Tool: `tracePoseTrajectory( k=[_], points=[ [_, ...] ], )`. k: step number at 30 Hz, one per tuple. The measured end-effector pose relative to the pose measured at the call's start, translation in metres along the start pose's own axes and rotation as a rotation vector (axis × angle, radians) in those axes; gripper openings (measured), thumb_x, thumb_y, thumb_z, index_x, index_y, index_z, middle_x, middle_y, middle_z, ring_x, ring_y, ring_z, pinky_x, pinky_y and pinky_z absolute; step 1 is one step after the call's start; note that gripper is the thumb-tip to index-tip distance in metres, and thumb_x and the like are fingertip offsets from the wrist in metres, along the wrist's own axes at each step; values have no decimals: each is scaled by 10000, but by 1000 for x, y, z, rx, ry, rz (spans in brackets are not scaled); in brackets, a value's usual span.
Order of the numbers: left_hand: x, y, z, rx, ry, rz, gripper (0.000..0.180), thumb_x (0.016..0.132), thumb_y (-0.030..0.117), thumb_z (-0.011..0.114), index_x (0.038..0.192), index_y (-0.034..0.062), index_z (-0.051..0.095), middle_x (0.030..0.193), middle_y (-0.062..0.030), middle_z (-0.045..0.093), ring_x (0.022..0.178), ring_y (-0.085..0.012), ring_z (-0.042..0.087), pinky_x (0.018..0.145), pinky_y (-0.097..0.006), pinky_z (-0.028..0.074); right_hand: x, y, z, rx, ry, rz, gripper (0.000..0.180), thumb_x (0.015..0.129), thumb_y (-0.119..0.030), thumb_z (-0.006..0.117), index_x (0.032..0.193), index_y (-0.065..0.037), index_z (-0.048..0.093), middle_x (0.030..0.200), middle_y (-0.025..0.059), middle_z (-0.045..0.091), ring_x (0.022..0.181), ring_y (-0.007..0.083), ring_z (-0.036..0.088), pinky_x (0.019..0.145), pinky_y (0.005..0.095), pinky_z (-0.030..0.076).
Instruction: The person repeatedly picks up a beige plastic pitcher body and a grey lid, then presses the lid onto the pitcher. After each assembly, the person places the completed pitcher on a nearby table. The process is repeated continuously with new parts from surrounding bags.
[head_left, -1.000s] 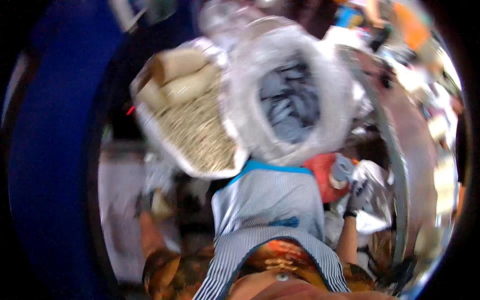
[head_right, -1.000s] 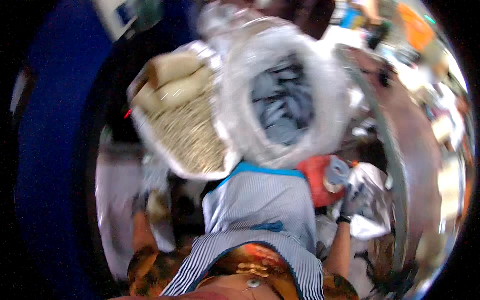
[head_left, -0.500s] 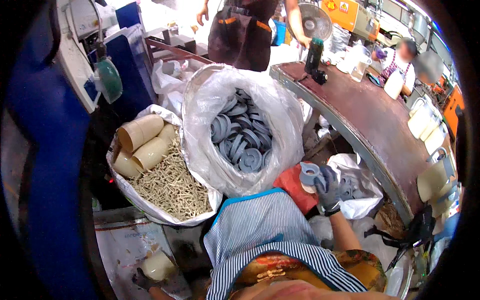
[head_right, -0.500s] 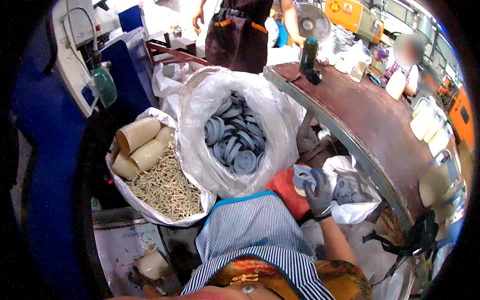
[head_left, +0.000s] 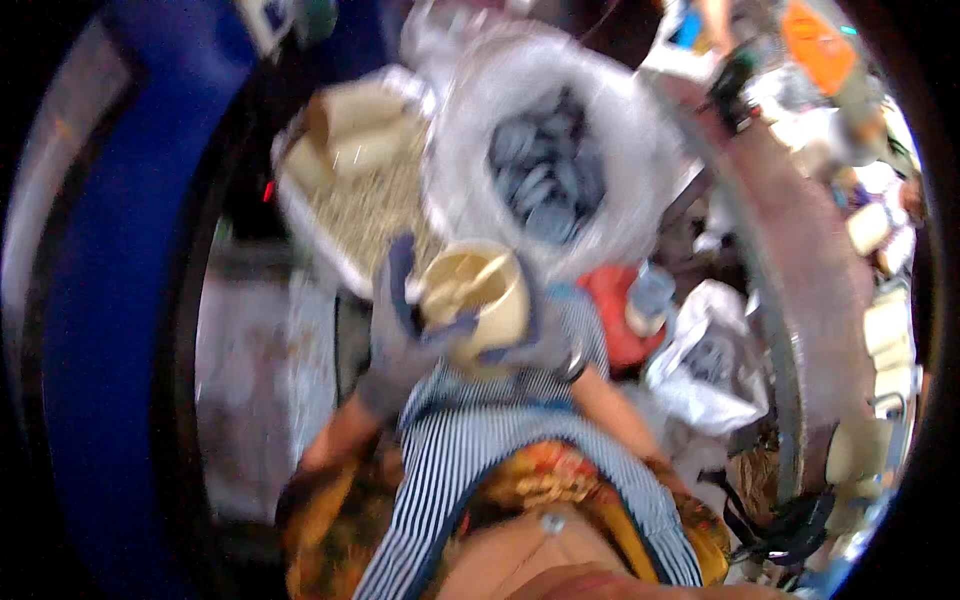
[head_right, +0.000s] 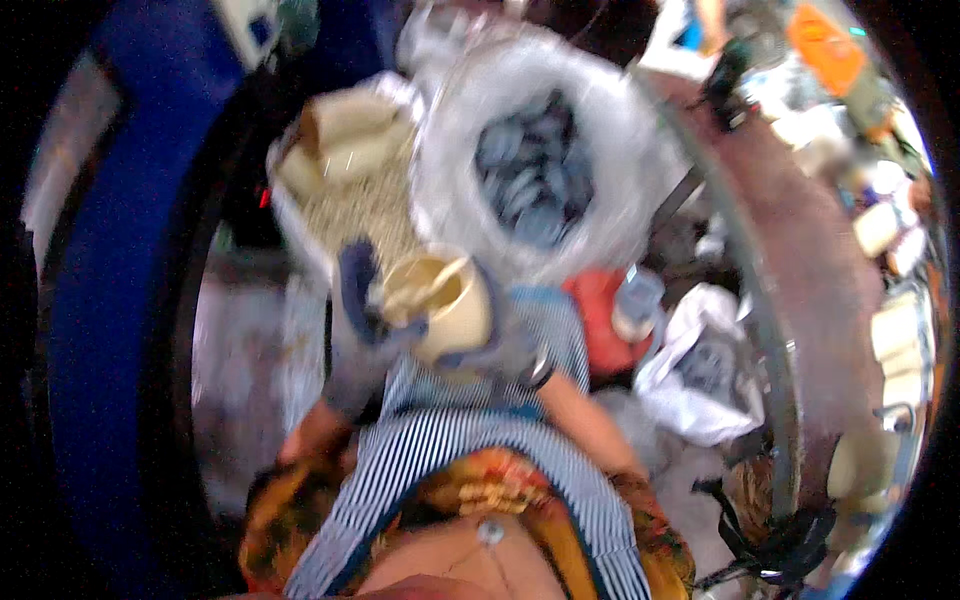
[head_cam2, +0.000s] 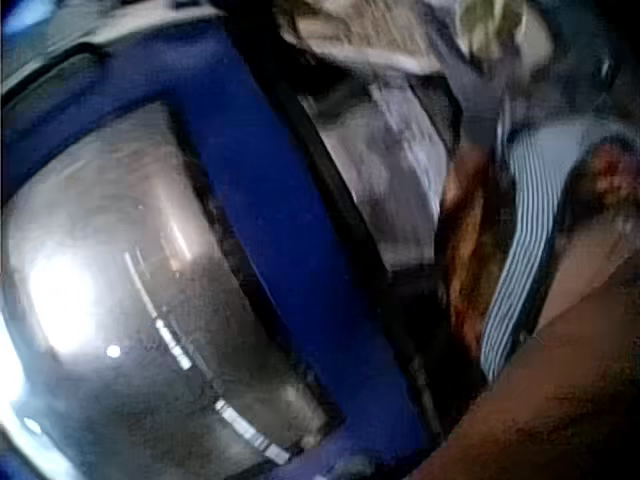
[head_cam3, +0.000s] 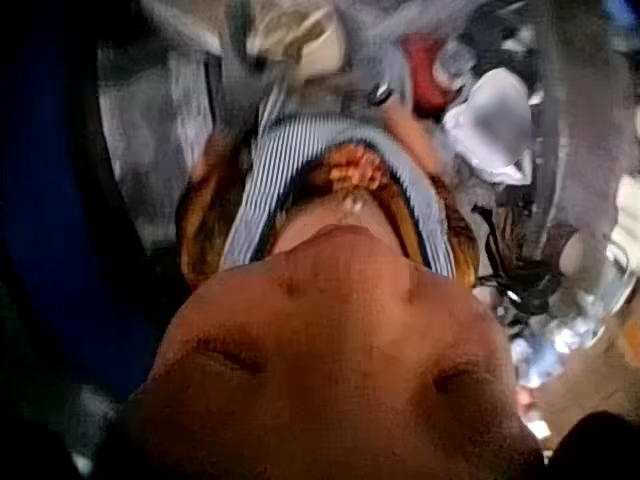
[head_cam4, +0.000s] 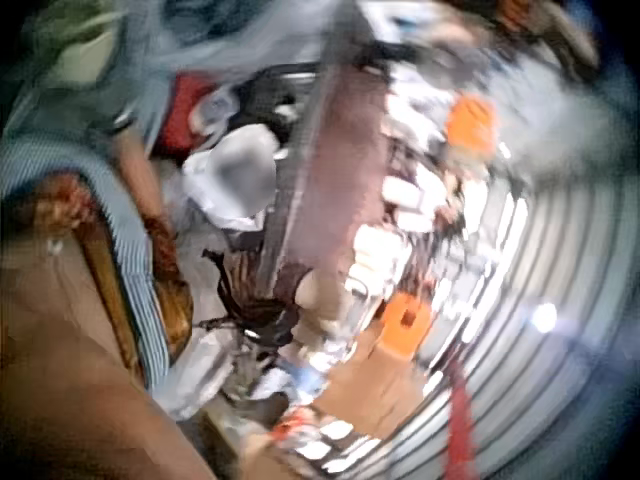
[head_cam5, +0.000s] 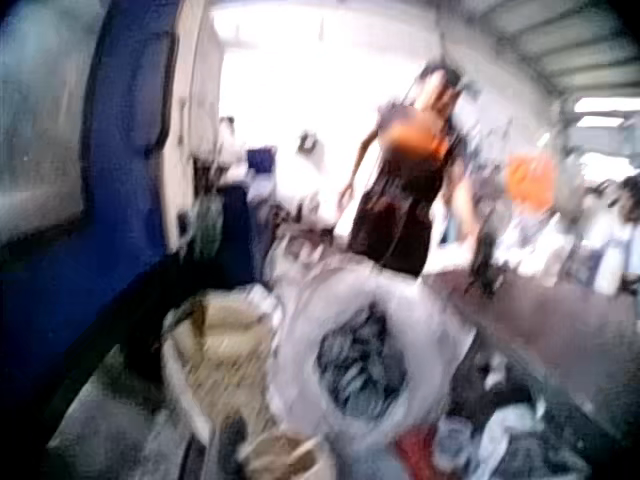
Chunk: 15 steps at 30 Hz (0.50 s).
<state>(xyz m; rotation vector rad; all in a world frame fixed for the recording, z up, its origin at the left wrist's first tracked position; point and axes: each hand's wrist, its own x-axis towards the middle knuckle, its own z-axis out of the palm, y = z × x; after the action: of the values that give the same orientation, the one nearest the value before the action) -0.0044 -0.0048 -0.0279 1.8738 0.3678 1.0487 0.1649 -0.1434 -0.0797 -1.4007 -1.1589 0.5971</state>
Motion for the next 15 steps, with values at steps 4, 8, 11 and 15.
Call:
tracePoseTrajectory(
  k=[4,8,11,15],
  points=[
    [-20,1,-14,430,-197,490,684,789,330,747,1359,37,511,1407,-162,479,1317,-364,435,1114,-503,340,-38,-1,-10,-211,118,-68,1271,555,-439,945,1501,30,237,1432,215,443,1324,350,458,1122,446,348],
    [-17,16,29,643,-538,478,563,827,446,664,1305,154,602,1363,-85,534,1299,-377,443,1107,-566,336,-54,17,5,-313,206,-184,1248,585,-438,928,1506,21,223,1448,231,418,1337,356,439,1124,446,342],
    [-18,17,39,698,-498,480,588,823,407,663,1335,133,575,1361,-113,524,1293,-378,446,1116,-562,325,-64,27,21,-391,356,-140,1160,660,-423,876,1497,45,223,1451,261,402,1303,438,439,1099,509,355],
    [-12,11,46,634,-464,394,566,837,323,645,1345,91,558,1333,-133,520,1272,-354,472,1120,-551,328,-61,22,37,-776,459,-287,1154,671,-492,842,1485,60,238,1438,312,382,1265,504,427,1059,571,365]
  ],
)
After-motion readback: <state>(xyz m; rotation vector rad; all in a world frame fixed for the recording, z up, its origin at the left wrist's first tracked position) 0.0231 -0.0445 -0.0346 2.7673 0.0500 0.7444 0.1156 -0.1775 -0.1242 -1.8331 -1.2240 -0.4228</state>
